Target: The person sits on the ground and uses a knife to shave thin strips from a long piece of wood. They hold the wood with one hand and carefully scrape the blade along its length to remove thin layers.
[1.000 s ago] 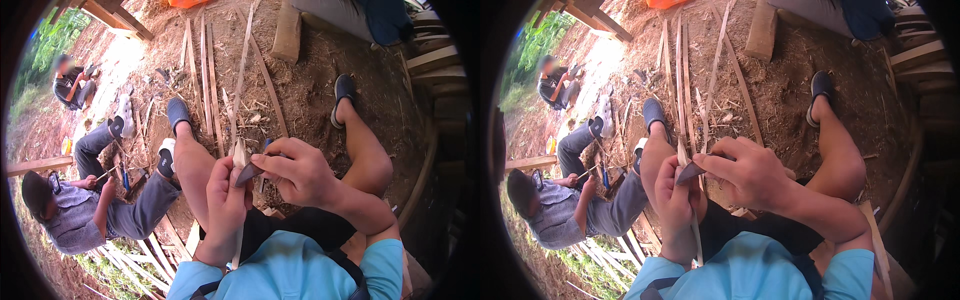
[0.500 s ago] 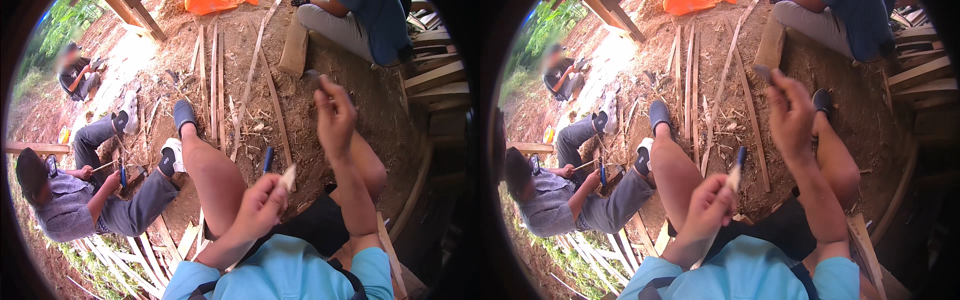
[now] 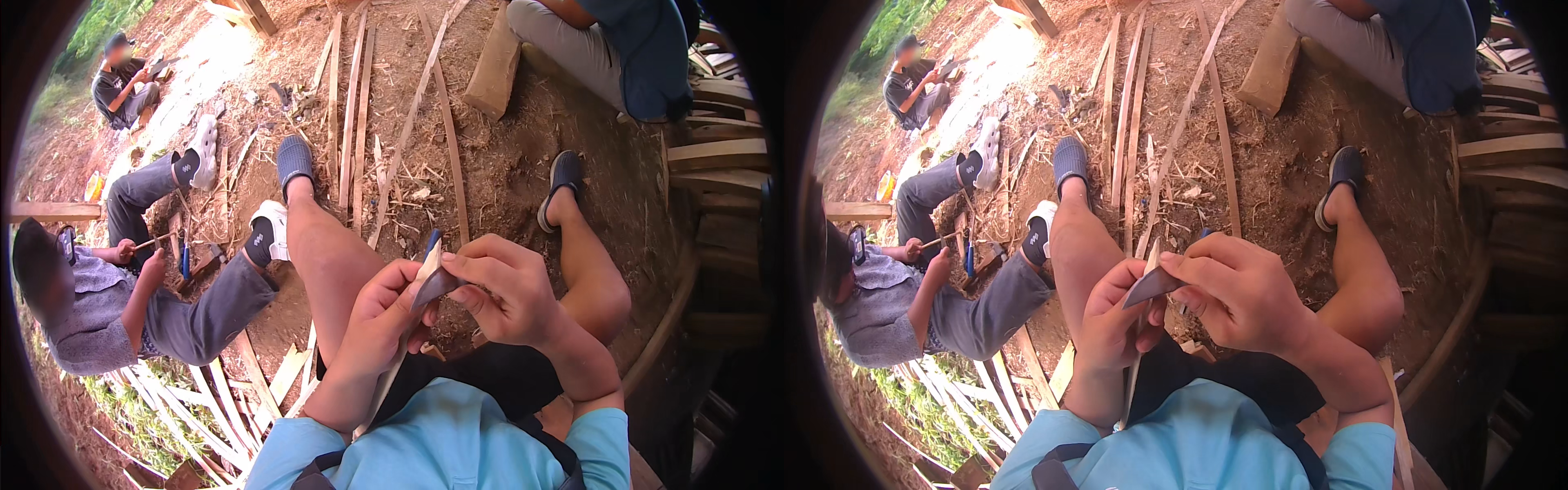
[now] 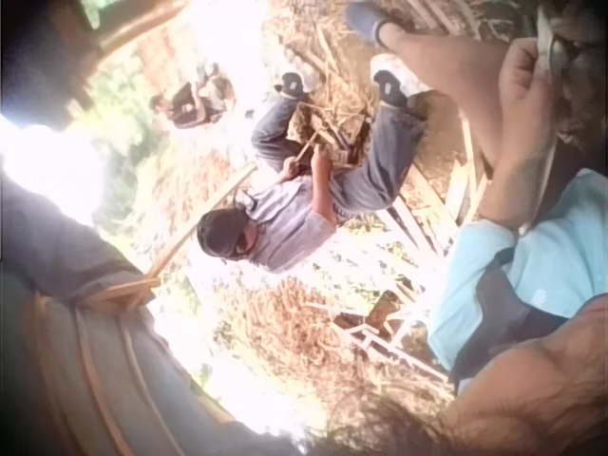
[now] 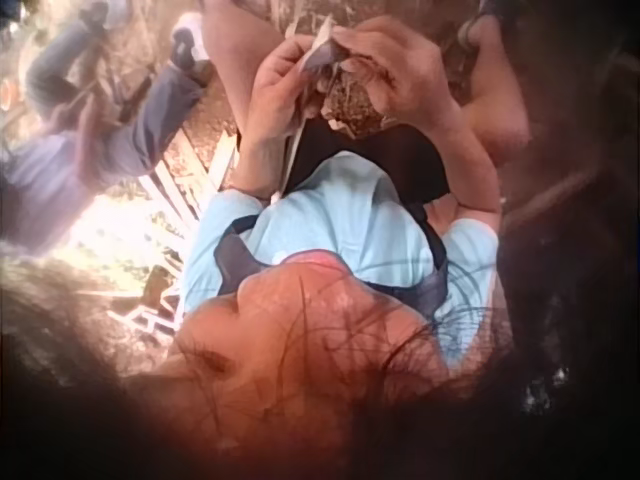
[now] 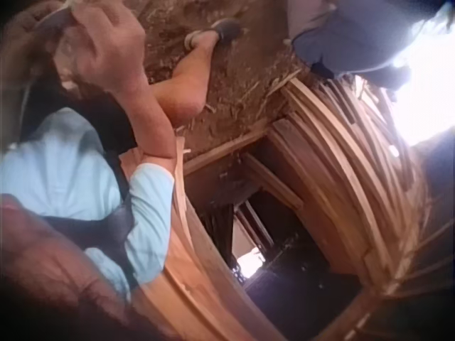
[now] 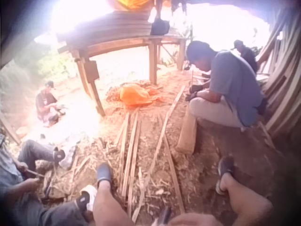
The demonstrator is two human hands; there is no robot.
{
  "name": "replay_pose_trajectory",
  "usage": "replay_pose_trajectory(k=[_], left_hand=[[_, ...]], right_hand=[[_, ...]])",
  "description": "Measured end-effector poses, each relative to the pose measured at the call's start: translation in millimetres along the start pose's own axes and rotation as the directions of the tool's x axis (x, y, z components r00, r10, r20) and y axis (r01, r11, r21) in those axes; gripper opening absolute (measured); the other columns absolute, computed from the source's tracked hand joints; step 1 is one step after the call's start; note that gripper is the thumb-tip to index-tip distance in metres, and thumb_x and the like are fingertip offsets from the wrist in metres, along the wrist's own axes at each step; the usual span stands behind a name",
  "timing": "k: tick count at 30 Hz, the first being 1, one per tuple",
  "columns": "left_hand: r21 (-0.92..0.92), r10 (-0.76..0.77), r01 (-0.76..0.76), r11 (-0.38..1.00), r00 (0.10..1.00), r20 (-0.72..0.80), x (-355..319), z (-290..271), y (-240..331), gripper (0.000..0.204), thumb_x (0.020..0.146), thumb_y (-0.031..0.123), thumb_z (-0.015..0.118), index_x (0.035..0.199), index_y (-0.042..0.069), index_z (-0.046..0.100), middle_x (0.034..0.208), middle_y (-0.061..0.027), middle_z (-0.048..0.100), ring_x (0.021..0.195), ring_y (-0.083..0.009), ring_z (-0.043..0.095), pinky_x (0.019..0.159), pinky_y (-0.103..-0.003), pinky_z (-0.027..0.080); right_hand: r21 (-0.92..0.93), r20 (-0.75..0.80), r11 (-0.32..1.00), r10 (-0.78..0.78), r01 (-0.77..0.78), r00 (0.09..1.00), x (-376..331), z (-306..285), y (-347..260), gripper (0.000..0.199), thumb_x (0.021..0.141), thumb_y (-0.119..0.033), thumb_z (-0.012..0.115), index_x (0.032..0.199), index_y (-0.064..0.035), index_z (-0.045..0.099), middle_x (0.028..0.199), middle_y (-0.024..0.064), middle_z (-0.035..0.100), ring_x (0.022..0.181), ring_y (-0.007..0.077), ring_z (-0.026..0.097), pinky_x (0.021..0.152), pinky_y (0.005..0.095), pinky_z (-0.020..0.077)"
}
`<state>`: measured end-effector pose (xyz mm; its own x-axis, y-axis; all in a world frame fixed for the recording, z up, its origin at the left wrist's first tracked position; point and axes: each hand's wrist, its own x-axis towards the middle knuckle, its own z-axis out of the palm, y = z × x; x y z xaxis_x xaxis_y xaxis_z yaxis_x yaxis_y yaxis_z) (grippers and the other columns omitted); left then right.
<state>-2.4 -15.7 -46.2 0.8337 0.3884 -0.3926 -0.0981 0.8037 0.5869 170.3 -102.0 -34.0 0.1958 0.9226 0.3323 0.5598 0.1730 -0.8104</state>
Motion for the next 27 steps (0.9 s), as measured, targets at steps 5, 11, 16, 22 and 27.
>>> replay_pose_trajectory(k=[5, 11, 16, 22, 27], left_hand=[[-0.032, -0.006, 0.006, 0.999, 1.000, 0.024, 2, -3, -1, 0.025, 0.099, 0.025, 0.049, 0.113, 0.003, 0.049, 0.080, -0.0033, 0.056, 0.064, -0.0047, 0.053, 0.043, -0.016, 0.040], [-0.016, -0.034, 0.033, 0.999, 0.997, -0.069, 1, 2, 0, 0.025, 0.100, 0.026, 0.048, 0.114, 0.005, 0.049, 0.077, -0.0008, 0.054, 0.059, -0.0040, 0.050, 0.042, -0.016, 0.038], [0.035, 0.058, -0.051, 0.998, 0.974, -0.221, 5, 10, -18, 0.021, 0.100, 0.026, 0.046, 0.107, 0.007, 0.050, 0.064, -0.0004, 0.047, 0.046, -0.0055, 0.043, 0.036, -0.017, 0.032], [0.177, -0.173, 0.185, 0.967, 0.981, -0.084, -9, 28, -35, 0.023, 0.099, 0.030, 0.050, 0.104, 0.007, 0.051, 0.067, -0.0008, 0.053, 0.049, -0.0052, 0.044, 0.045, -0.017, 0.035], [-0.067, -0.132, 0.131, 0.989, 0.991, -0.005, -12, -1, 6, 0.022, 0.097, 0.026, 0.050, 0.103, 0.005, 0.052, 0.067, -0.0027, 0.049, 0.050, -0.0066, 0.041, 0.041, -0.019, 0.034]], right_hand=[[-0.019, 0.020, 1.000, 0.016, -0.015, 1.000, 1, -4, -1, 0.030, 0.076, -0.008, 0.072, 0.105, -0.0040, 0.067, 0.083, 0.0097, 0.062, 0.068, 0.0263, 0.061, 0.059, 0.0341, 0.0501], [0.015, 0.060, 1.000, 0.009, -0.010, 0.998, 1, -3, -1, 0.031, 0.073, -0.011, 0.073, 0.103, -0.0064, 0.069, 0.085, 0.0081, 0.063, 0.069, 0.0260, 0.061, 0.059, 0.0342, 0.0501], [-0.131, 0.027, 0.991, -0.021, 0.024, 0.999, 7, 1, 9, 0.031, 0.074, -0.012, 0.074, 0.104, -0.0077, 0.069, 0.085, 0.0074, 0.063, 0.070, 0.0250, 0.062, 0.059, 0.0334, 0.0503], [0.088, -0.559, 0.861, 0.459, -0.501, 0.691, 49, -59, 50, 0.020, 0.089, -0.011, 0.064, 0.108, -0.0040, 0.065, 0.092, 0.0055, 0.064, 0.077, 0.0095, 0.059, 0.065, 0.0239, 0.0460], [-0.069, -0.252, 0.870, 0.459, -0.489, 0.852, 21, -45, 25, 0.023, 0.087, -0.009, 0.066, 0.109, -0.0024, 0.063, 0.094, 0.0071, 0.064, 0.084, 0.0143, 0.060, 0.072, 0.0262, 0.0467]])
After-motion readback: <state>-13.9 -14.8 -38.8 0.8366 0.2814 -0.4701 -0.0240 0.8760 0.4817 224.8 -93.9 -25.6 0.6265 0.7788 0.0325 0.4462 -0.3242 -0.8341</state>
